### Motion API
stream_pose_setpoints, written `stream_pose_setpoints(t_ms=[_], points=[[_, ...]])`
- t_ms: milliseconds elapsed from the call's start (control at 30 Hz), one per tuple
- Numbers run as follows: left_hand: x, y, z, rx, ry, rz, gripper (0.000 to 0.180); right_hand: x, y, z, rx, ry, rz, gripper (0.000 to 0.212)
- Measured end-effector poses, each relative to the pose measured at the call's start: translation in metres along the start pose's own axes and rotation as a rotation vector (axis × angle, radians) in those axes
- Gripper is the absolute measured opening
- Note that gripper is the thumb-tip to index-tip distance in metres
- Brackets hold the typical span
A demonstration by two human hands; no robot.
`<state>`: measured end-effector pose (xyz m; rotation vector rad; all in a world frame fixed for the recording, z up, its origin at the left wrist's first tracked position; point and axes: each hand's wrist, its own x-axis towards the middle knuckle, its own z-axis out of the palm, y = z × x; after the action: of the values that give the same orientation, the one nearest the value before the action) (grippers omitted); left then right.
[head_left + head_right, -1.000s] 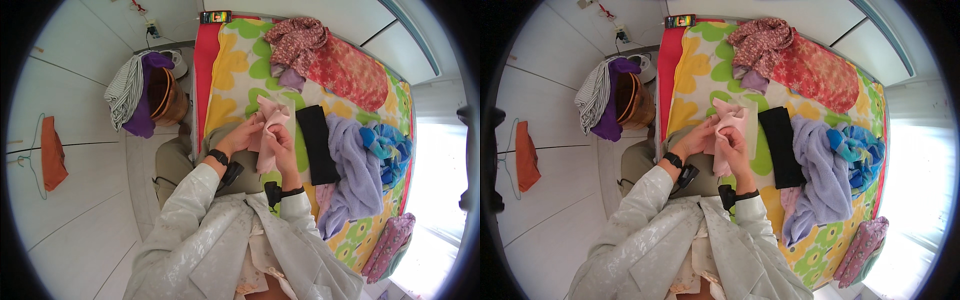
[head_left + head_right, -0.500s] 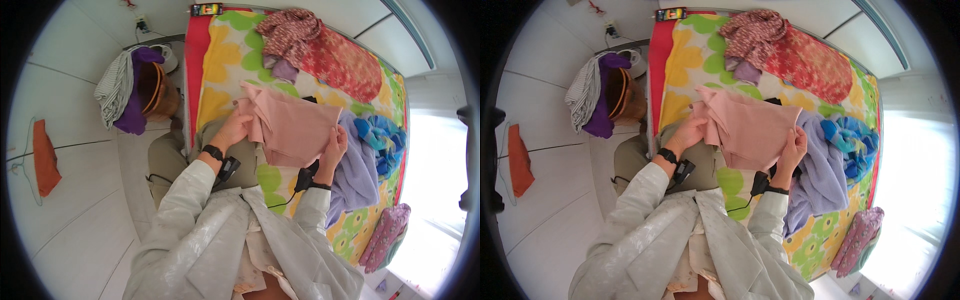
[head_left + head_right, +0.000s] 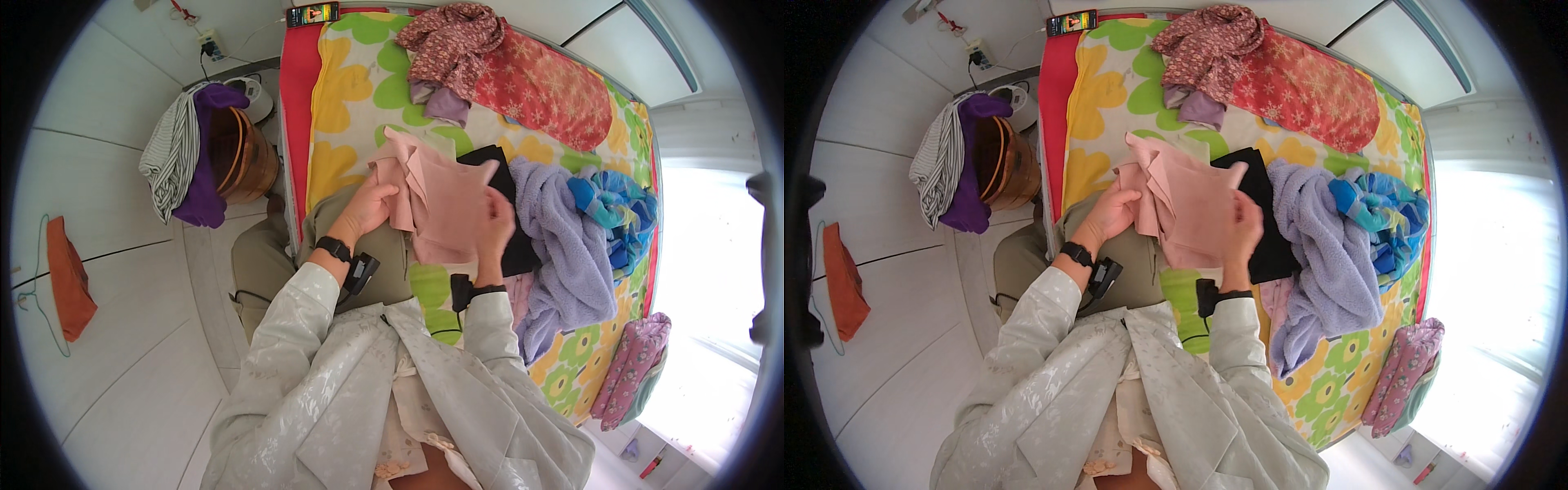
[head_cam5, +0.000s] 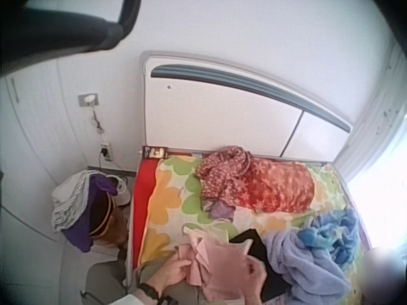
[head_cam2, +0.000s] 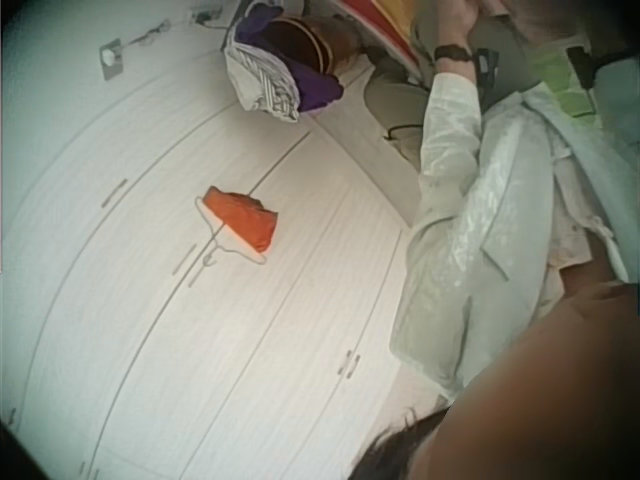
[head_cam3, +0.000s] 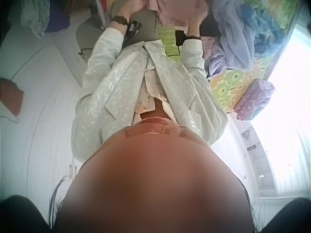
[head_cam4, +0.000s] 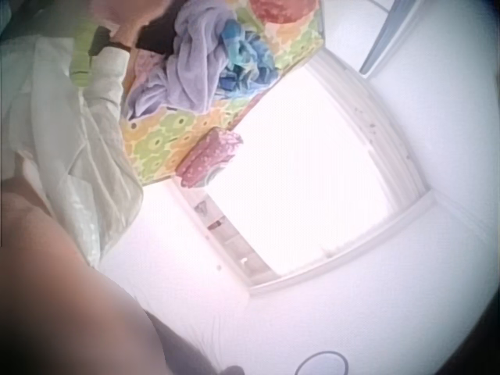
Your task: The person folds several pieces of clothing on a bed, including a pink top, a black garment, and a striped item. The person smooths and aligns each piece before folding it and placing it on a growing stack.
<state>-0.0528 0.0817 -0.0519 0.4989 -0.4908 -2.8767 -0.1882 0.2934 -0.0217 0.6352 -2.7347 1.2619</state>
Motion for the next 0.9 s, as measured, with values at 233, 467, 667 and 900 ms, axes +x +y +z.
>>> stream_pose_setpoints(t_ms=[233,467,667,900], points=[[-0.002,0.003,0.006,0.026,-0.004,-0.031,0.052,-0.030,0.014,0.032,0.491,-0.523,0.236,0.040],[-0.001,0.002,0.007,0.050,0.000,-0.029,0.054,-0.042,0.082,0.043,0.348,-0.247,0.557,0.035],[-0.002,0.001,0.009,0.079,-0.010,-0.023,0.057,-0.047,0.087,0.046,0.060,-0.238,0.480,0.033],[-0.004,0.002,0.017,0.133,0.011,-0.032,0.059,-0.012,0.003,0.003,0.275,0.040,0.271,0.016]])
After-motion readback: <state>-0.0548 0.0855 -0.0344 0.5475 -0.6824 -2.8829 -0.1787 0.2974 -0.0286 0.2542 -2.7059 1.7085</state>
